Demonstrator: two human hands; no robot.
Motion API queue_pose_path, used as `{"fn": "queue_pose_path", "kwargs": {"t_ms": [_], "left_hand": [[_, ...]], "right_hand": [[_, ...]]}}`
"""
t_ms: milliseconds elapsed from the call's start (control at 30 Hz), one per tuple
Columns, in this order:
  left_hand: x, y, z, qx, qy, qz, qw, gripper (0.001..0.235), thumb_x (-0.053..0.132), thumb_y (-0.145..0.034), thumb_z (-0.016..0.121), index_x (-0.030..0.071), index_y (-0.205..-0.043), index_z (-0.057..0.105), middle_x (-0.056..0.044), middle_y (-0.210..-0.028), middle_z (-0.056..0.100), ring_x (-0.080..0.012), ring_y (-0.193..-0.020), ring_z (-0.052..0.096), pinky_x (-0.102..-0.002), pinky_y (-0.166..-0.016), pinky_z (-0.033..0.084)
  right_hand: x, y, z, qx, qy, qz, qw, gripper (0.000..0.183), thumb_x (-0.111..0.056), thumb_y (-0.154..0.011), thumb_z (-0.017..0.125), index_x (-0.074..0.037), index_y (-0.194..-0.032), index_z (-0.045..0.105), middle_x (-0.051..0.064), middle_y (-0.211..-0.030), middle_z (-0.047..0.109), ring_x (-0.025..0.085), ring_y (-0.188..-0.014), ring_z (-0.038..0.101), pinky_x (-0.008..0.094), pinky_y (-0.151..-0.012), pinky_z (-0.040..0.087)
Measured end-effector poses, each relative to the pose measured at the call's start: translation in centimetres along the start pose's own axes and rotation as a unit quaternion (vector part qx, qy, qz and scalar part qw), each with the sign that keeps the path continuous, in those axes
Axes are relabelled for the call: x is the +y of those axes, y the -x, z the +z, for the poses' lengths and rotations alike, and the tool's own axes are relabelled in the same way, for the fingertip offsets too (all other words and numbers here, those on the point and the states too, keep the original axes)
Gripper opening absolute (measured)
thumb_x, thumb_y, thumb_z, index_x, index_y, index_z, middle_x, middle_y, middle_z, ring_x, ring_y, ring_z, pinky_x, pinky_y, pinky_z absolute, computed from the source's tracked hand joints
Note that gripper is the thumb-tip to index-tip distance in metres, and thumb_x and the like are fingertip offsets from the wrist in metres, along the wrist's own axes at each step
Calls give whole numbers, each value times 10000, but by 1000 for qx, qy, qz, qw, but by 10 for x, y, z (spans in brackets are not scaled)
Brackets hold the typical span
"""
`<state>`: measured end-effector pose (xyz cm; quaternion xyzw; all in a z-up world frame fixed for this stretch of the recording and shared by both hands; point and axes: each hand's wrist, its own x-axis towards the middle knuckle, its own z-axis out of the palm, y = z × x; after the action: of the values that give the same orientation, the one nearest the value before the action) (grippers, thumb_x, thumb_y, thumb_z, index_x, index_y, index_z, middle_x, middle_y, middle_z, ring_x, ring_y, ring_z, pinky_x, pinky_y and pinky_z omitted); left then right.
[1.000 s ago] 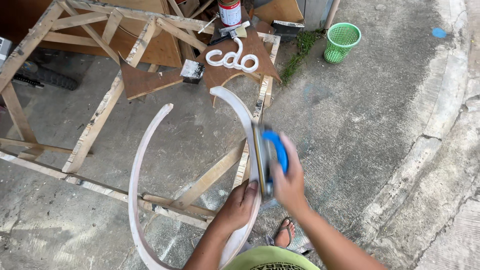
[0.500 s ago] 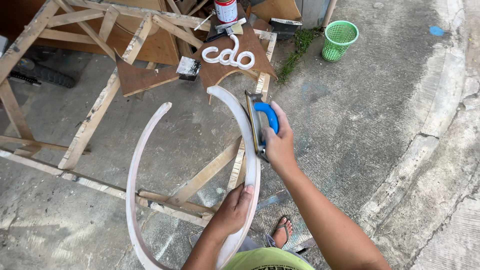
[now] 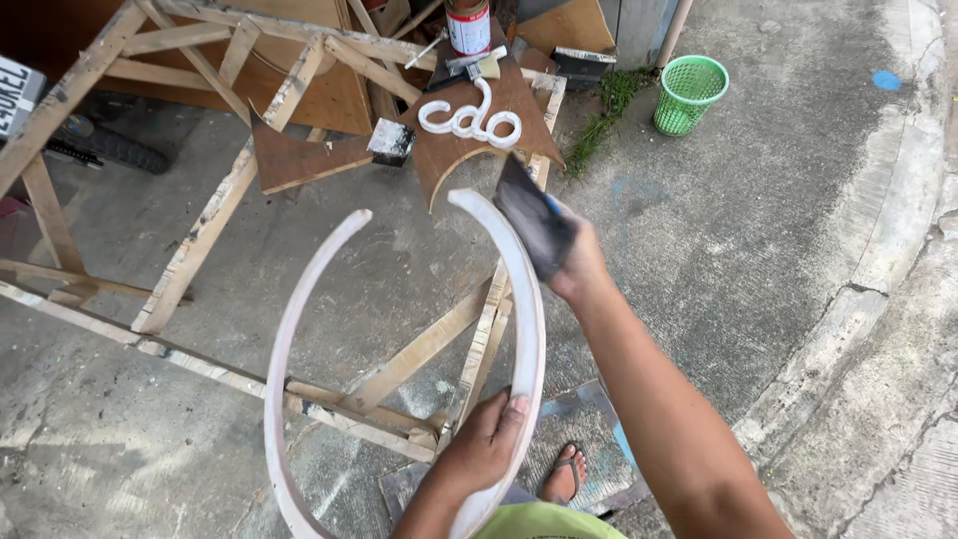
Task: The person sands a curved piece of wood using a hand-held sanding block. They hold the wood with one hand and move the sanding block back and forth along the surface, occasionally rotating the piece to sand different sections.
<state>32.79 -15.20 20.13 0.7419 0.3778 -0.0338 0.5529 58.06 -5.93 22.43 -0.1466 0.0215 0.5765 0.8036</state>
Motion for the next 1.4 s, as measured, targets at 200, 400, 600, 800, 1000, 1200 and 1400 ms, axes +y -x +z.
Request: {"fn": "queue_pose_path", "kwargs": {"t_ms": [200,400,600,800,1000,1200,1400], "left_hand": [[11,1,-7,-19,7,15,1000,570,577,-990,378,184,-1397,448,-129,-1240,668,-272,-1126,675,-376,-911,489],[12,-4,-10,10,123,88,988,415,487,-961,550,135,-1179,573,-30,-1036,687,-145,-942,652,-311,-804,518],[43,-11,-30,36,179,-30,983,818,532,-892,451,206,-1621,280,5,-1693,354,-141,-1548,332,-351,-1225,259],[51,-26,-25,212,199,41,956,663,489,-1007,276,90,-1436,587,-110,-1509,608,-212,-1462,505,-308,-1221,325],[40,-11,-4,157,144,63,975,669,528,-996,290,118,-1453,554,-91,-1516,597,-213,-1470,483,-319,-1177,344],[50,-8,-15,202,151,125,960,611,503,-1015,276,130,-1324,650,-98,-1330,727,-226,-1300,642,-329,-1078,459],[35,-17,-3,207,133,42,969,567,474,-1016,316,96,-1215,690,-94,-1261,747,-183,-1268,648,-323,-1078,448]], "right_hand": [[-23,56,-20,-5,86,-19,996,588,-37,-869,420,71,-1446,448,296,-1391,534,364,-1152,577,424,-1031,428],[-42,98,-36,-3,169,-40,985,652,-49,-801,493,-17,-1452,470,249,-1295,598,312,-910,667,390,-755,555],[-30,174,5,194,598,-73,774,615,-203,-947,540,-276,-1557,506,76,-845,594,140,-572,485,268,-527,415],[41,247,-16,7,682,-288,672,515,-201,-951,562,-44,-1440,535,65,-1162,779,58,-665,652,219,-621,539],[18,117,18,109,704,-260,652,534,-213,-957,503,-283,-1487,501,50,-1423,668,143,-846,722,288,-753,540],[49,225,-4,30,649,-273,709,507,-170,-990,491,-21,-1474,481,161,-1500,567,245,-1411,520,364,-1192,351],[24,122,7,11,644,-319,695,492,-185,-1004,478,-73,-1483,473,181,-1520,529,319,-1456,457,463,-1218,332]]}}
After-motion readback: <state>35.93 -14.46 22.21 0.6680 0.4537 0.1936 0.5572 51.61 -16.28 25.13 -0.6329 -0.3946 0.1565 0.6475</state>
